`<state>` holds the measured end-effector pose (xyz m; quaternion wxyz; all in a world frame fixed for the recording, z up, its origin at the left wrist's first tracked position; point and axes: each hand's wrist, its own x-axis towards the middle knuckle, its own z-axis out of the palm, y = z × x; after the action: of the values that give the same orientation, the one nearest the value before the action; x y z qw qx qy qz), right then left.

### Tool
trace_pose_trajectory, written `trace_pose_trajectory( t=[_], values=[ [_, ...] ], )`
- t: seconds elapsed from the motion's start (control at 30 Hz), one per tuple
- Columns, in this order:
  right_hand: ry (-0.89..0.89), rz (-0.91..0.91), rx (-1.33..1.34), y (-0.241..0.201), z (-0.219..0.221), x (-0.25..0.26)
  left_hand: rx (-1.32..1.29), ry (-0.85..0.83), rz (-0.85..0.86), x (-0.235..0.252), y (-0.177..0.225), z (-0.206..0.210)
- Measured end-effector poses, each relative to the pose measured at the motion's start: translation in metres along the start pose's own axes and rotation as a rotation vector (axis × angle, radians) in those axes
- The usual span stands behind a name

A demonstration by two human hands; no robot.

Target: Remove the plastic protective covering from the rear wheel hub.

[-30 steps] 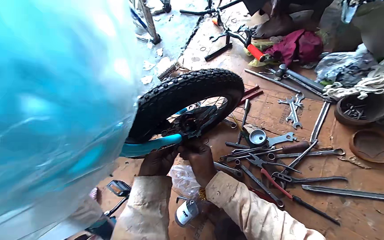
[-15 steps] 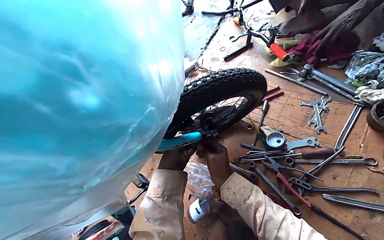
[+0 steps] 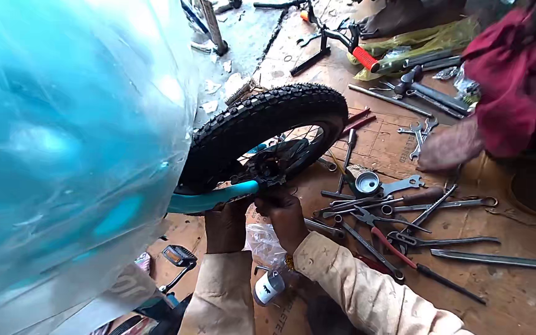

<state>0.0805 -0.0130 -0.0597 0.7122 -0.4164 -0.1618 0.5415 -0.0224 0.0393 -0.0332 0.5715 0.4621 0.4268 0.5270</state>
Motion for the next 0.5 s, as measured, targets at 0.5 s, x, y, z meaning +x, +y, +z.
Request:
trace_pose_trajectory(
  t=[0.5],
  values=[
    [0.097, 0.042, -0.022, -0.003, 0.015, -0.001, 0.319, 0.149, -0.007, -0.003, 0.003, 0.013]
  ],
)
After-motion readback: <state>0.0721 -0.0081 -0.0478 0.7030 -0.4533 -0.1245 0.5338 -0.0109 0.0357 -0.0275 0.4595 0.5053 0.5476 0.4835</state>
